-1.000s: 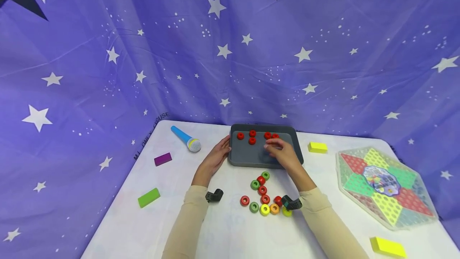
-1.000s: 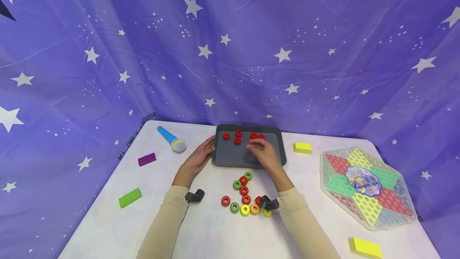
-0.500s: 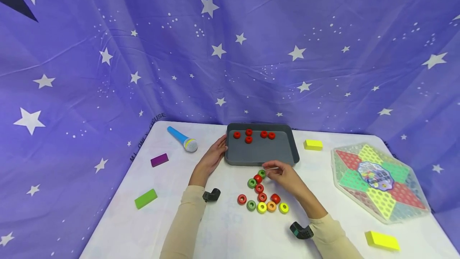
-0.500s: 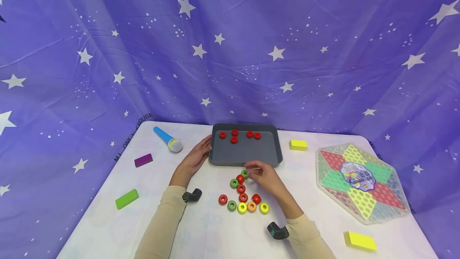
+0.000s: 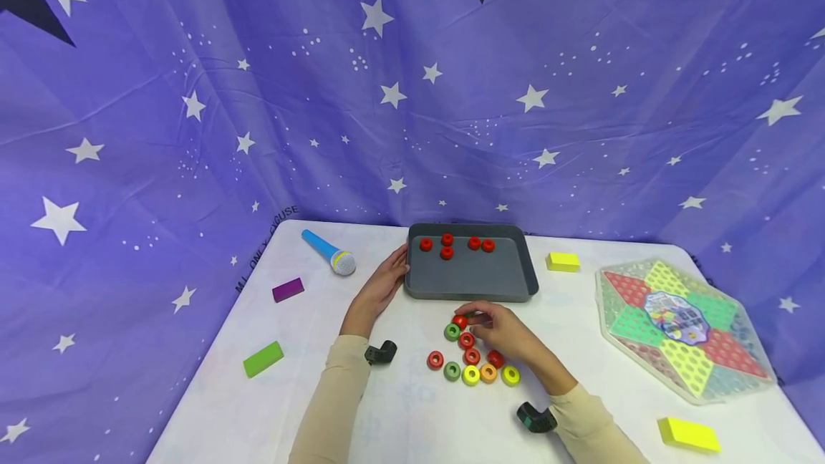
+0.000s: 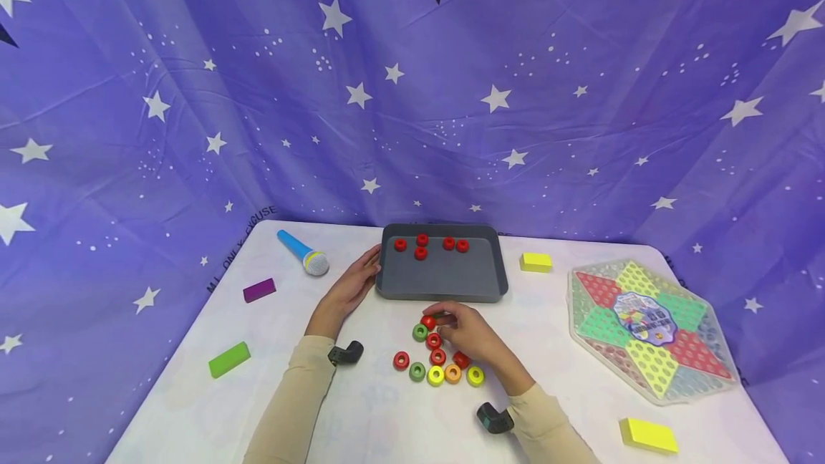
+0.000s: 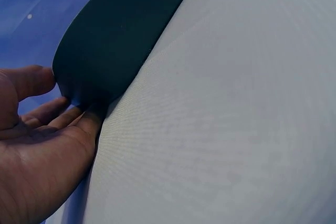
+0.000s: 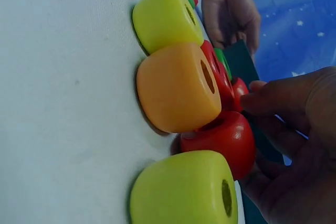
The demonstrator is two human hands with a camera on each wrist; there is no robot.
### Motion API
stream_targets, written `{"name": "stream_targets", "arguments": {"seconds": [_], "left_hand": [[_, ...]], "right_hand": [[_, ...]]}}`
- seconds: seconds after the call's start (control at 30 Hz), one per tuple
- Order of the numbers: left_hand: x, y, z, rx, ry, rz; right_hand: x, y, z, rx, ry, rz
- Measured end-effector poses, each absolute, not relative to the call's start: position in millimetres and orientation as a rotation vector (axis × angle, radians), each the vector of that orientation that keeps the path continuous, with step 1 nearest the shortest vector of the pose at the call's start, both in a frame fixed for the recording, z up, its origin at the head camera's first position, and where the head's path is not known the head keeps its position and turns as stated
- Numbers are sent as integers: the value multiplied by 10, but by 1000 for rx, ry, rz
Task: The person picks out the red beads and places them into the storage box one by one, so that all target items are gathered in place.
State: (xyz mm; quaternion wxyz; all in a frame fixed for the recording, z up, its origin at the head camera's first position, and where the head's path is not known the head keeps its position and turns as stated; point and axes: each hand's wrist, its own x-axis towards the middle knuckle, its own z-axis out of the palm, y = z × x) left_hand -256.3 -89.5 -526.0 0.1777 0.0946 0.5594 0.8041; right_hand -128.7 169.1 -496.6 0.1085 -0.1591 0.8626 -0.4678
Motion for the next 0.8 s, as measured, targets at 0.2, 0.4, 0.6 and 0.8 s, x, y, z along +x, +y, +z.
{"name": "stream_targets", "arguments": {"seconds": [0.2, 0.4, 0.6, 0.8], "left_hand": [[-2557, -879, -5247, 252, 1577, 2284], [-2551, -876, -5235, 267, 1581, 2287], [-2564, -872, -5248, 265, 1573, 2291], [-2561, -882, -5253, 255, 1577, 2288]], "right_hand": [[-1331, 1644, -4943, -599, 2592, -1252], [-1373, 1571, -4949, -564, 2644, -1230], [-1376, 1543, -4940, -527, 2668, -1248], [-1365, 1538, -4940, -443, 2662, -1274]]}}
